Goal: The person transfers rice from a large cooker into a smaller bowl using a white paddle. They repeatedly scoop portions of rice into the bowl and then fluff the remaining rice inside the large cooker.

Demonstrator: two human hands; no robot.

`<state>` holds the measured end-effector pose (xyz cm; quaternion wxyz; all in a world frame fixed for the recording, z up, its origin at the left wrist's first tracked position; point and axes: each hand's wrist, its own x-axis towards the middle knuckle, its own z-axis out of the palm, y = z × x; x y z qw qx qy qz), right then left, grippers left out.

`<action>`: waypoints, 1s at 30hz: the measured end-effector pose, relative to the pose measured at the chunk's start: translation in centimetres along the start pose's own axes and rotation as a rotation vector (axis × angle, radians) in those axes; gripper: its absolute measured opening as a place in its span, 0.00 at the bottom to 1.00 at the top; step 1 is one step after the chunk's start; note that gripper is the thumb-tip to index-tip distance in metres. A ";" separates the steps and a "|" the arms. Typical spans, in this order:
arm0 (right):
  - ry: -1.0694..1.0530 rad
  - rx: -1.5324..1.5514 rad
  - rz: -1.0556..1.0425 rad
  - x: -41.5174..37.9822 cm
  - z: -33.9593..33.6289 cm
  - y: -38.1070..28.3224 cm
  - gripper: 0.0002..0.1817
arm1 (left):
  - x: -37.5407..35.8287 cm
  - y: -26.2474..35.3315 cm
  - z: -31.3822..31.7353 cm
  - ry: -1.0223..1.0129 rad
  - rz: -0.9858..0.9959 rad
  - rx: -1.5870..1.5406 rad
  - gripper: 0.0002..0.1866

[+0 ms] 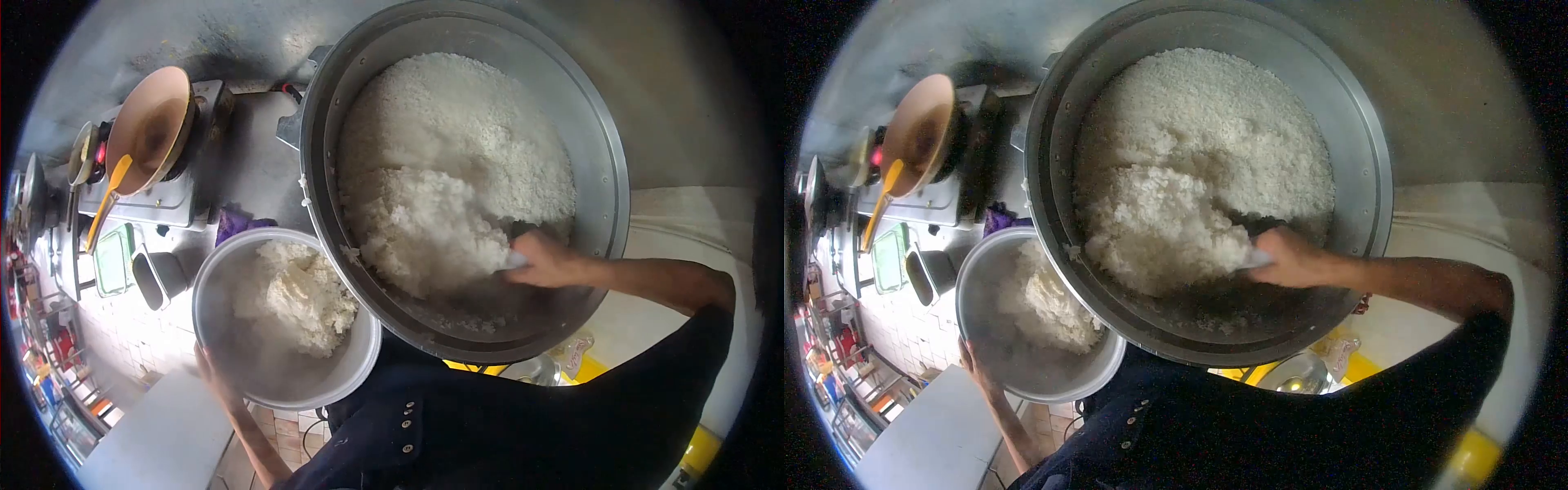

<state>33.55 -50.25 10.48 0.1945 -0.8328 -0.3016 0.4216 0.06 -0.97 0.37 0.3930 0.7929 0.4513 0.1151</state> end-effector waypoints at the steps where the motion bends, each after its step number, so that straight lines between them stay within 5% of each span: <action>1: -0.012 0.029 0.020 -0.4 -1.2 -0.6 0.16 | -0.1 0.2 0.3 0.049 -0.057 -0.046 0.29; 10: -0.117 0.016 0.116 -3.4 -4.3 0.0 0.13 | 0.1 0.5 0.1 -0.042 -0.035 -0.259 0.31; 12: -0.042 -0.123 -0.061 -2.9 -3.6 0.0 0.12 | 0.1 0.1 0.2 -0.036 -0.026 -0.288 0.30; 19: -0.192 -0.249 -0.087 -0.1 -2.4 -2.0 0.10 | 0.8 -2.2 0.1 -0.021 -0.065 -0.299 0.31; 25: -0.095 -0.043 -0.164 -0.9 -2.3 -0.3 0.12 | 0.3 -0.8 0.2 0.004 -0.032 -0.344 0.32; 30: -0.078 -0.063 0.022 -2.8 -4.8 -1.2 0.14 | 0.7 -1.6 -0.1 -0.081 0.009 -0.446 0.28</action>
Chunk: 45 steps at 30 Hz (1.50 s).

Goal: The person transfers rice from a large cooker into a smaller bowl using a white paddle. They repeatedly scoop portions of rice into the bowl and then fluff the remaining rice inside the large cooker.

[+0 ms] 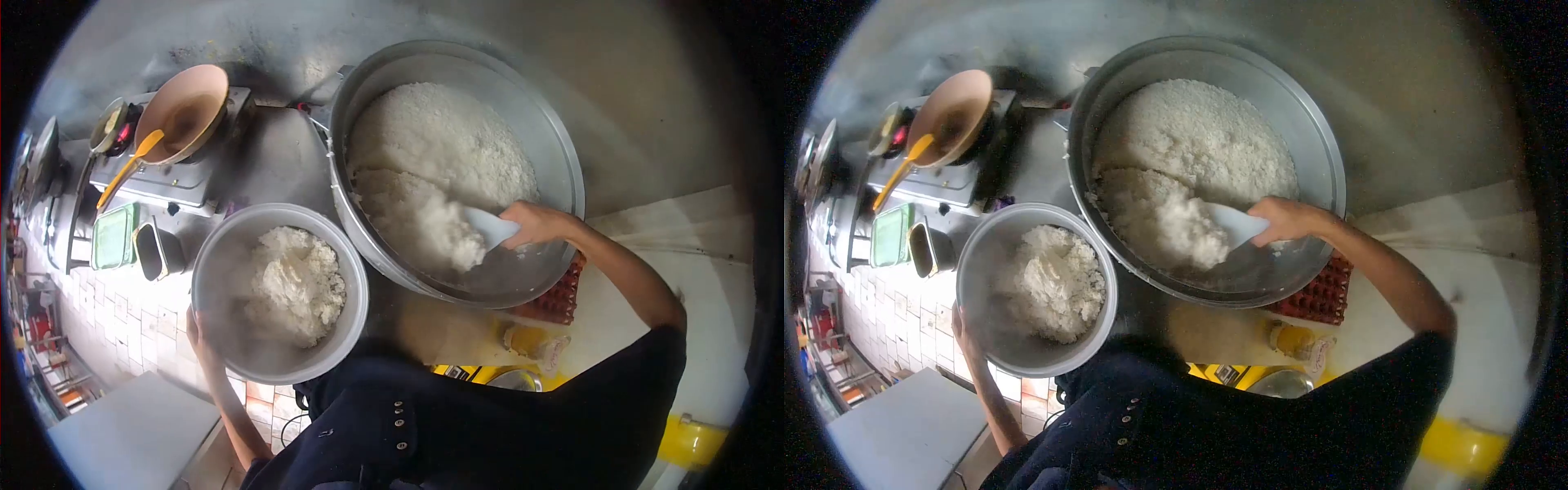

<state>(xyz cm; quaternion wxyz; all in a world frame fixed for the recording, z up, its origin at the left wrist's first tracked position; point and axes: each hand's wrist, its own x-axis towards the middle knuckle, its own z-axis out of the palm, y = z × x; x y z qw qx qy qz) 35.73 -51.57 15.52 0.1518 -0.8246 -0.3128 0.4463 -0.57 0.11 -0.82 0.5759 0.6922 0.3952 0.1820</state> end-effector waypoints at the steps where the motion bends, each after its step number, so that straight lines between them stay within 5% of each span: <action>1: 0.001 -0.017 -0.008 -0.5 -0.7 -0.2 0.14 | -0.1 0.2 0.1 -0.025 0.014 -0.032 0.27; 4: 0.111 0.047 0.120 -2.5 -2.6 -2.1 0.15 | -0.5 1.3 0.2 -0.123 0.060 -0.115 0.25; 7: 0.272 0.019 -0.005 -4.8 -3.9 -6.4 0.15 | 0.1 -0.1 -0.1 -0.114 0.080 -0.140 0.25; 9: 0.559 -0.223 -0.178 -5.6 -3.1 -11.9 0.14 | 0.5 -0.9 -0.5 -0.070 0.077 -0.130 0.26; 11: 0.483 -0.268 -0.140 -6.1 -1.9 -18.1 0.13 | 2.0 -7.8 -2.8 -0.037 0.406 0.357 0.28; 12: 0.431 -0.333 -0.095 -5.3 -0.8 -20.4 0.12 | 0.7 -2.5 -0.8 0.024 0.021 -0.009 0.29; 15: 0.483 -0.163 -0.031 -2.1 6.5 -24.2 0.11 | 0.6 -0.3 -0.5 -0.152 0.087 -0.195 0.23; 19: 0.466 -0.882 -0.078 4.6 16.4 -22.8 0.08 | 0.5 0.5 -0.1 -0.113 0.079 -0.275 0.22; 23: 0.463 -0.901 -0.121 3.2 19.5 -26.7 0.13 | 1.8 -2.4 -0.3 -0.034 0.084 -0.250 0.22; 26: 0.309 -0.822 0.062 3.0 20.4 -26.9 0.12 | 1.8 -2.8 -0.2 -0.048 0.095 -0.236 0.21; 28: 0.356 -0.918 -0.094 3.4 20.8 -25.6 0.13 | 1.8 -2.7 -0.4 -0.061 0.110 -0.213 0.21; 33: 0.299 -0.455 -0.207 -1.2 13.3 -29.6 0.07 | 1.8 -2.9 -0.2 -0.119 0.055 -0.271 0.27; 36: 0.510 -0.257 -0.241 -6.1 8.4 -29.2 0.06 | 0.4 -0.1 0.2 -0.041 0.094 -0.217 0.24; 40: 0.626 -0.401 0.106 -11.3 2.2 -25.7 0.07 | 0.5 0.1 0.0 -0.062 0.061 -0.193 0.25; 45: 0.724 -0.845 0.157 -9.2 -2.6 -17.4 0.07 | 0.4 0.4 0.2 -0.095 0.151 -0.110 0.24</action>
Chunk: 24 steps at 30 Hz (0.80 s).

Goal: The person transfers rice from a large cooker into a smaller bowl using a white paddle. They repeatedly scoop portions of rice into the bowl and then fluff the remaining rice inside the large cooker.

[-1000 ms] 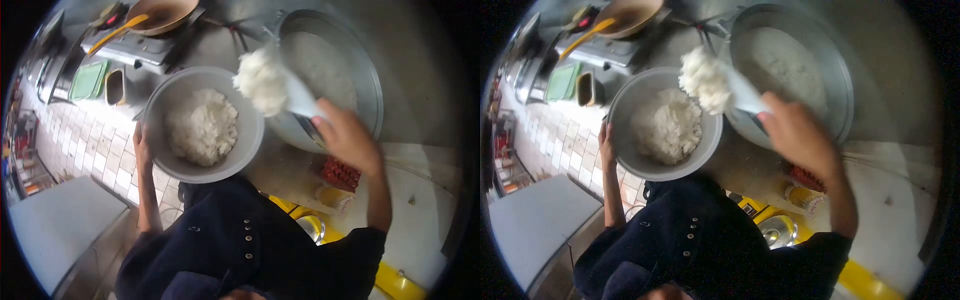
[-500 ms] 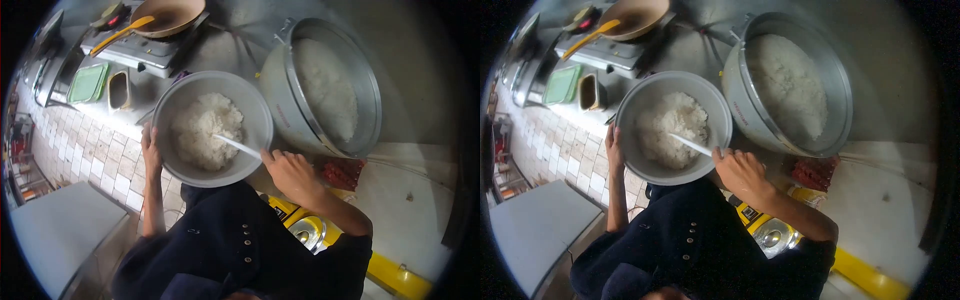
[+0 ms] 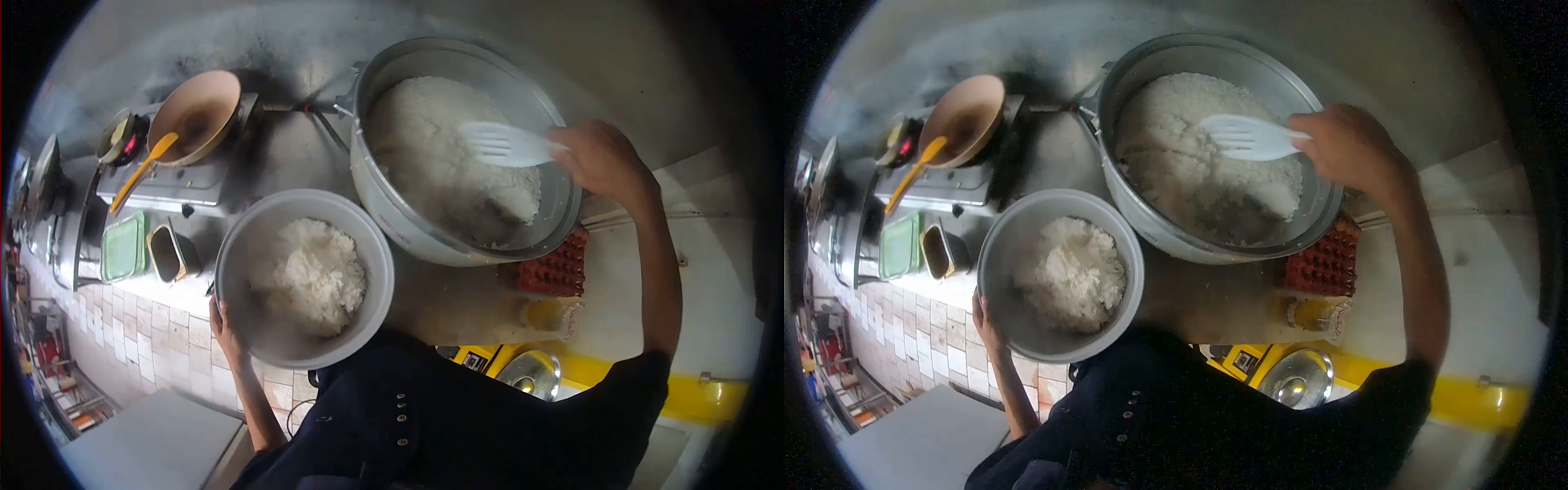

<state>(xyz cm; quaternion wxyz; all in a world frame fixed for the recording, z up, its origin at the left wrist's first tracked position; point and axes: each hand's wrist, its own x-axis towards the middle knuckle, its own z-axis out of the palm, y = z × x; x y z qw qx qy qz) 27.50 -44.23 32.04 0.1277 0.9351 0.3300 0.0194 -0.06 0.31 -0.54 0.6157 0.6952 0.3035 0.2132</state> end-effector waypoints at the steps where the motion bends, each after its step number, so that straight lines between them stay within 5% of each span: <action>1: 0.007 0.003 0.012 1.3 0.4 0.6 0.07 | 0.1 -0.4 0.0 -0.008 0.012 0.003 0.24; 5: -0.223 -0.097 -0.127 7.3 1.0 -1.1 0.06 | 0.0 -0.6 0.1 0.032 -0.053 -0.045 0.23; 11: 0.005 -0.198 -0.518 13.6 5.8 -5.4 0.06 | 0.2 -1.3 -0.6 -0.002 -0.081 0.004 0.24; 24: -0.207 -0.122 -0.591 14.5 13.2 -6.0 0.09 | -0.4 0.4 0.3 0.032 -0.170 -0.044 0.25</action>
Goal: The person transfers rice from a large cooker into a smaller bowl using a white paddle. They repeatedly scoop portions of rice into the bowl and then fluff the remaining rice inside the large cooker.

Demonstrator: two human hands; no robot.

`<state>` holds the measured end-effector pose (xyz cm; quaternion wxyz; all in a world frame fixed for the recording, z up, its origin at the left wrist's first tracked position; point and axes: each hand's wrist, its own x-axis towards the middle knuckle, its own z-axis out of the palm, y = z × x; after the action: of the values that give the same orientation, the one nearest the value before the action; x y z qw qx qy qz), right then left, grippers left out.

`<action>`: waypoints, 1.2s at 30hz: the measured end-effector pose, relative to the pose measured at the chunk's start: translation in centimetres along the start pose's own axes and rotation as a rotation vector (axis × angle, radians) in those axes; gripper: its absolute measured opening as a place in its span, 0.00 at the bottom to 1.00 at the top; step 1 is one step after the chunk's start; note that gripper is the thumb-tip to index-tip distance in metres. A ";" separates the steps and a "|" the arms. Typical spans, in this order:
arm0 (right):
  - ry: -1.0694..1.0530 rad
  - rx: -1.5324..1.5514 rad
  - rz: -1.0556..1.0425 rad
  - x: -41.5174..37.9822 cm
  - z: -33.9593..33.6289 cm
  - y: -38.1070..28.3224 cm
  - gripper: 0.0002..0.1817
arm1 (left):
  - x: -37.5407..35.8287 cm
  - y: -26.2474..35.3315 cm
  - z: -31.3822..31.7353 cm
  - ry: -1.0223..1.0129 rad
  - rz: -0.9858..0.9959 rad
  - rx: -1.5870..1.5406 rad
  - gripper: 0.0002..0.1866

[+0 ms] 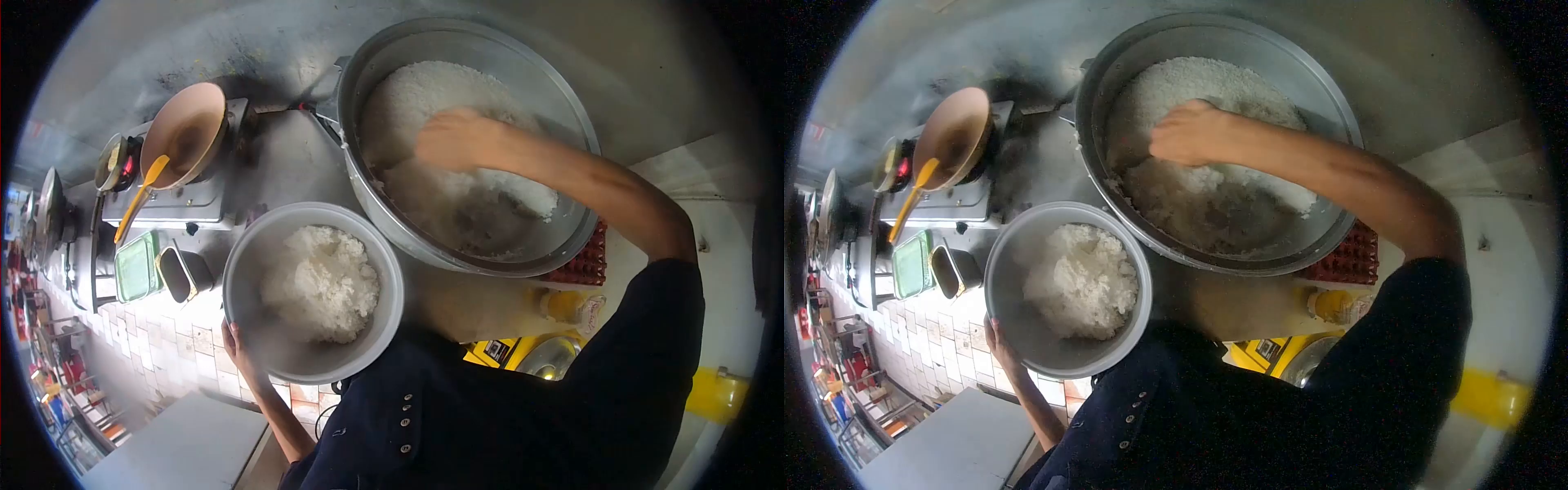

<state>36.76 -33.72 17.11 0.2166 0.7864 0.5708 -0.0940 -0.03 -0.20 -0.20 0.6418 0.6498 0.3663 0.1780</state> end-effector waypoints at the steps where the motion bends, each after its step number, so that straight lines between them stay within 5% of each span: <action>1: -0.078 0.028 0.028 -1.0 -0.8 -0.3 0.09 | -0.2 0.5 0.1 0.002 -0.001 -0.004 0.25; 5: -0.038 0.085 0.084 -5.4 -0.1 -0.7 0.10 | -0.2 0.9 0.5 0.066 -0.036 0.017 0.26; 11: -0.386 0.198 0.404 -12.1 -1.5 0.0 0.08 | 0.8 -1.6 -0.9 0.069 -0.005 0.026 0.25; 15: -0.295 0.332 0.525 -14.8 -1.0 -0.3 0.10 | 1.1 -1.4 -0.7 -0.030 0.055 0.056 0.27; 23: -0.152 0.360 0.565 -18.3 1.6 0.9 0.11 | -0.2 0.6 1.0 0.159 -0.039 0.130 0.26; 25: -0.603 0.564 0.606 -17.0 3.5 1.1 0.11 | -0.1 0.9 0.9 0.129 -0.035 0.152 0.27; 28: -0.331 0.816 0.521 -16.0 10.3 0.6 0.13 | 0.0 1.9 1.4 0.062 -0.009 0.174 0.28; 31: -0.517 1.080 0.659 -14.7 9.8 1.5 0.14 | 0.3 1.2 0.8 0.030 0.042 0.218 0.29; 36: -0.389 1.152 0.612 -13.6 11.6 -0.5 0.12 | 1.1 -0.6 0.1 0.062 0.052 0.243 0.28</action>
<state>32.91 -50.43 12.02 -0.1213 0.8712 0.1323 -0.4570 0.63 0.42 -1.00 0.5419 0.7263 0.3878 0.1688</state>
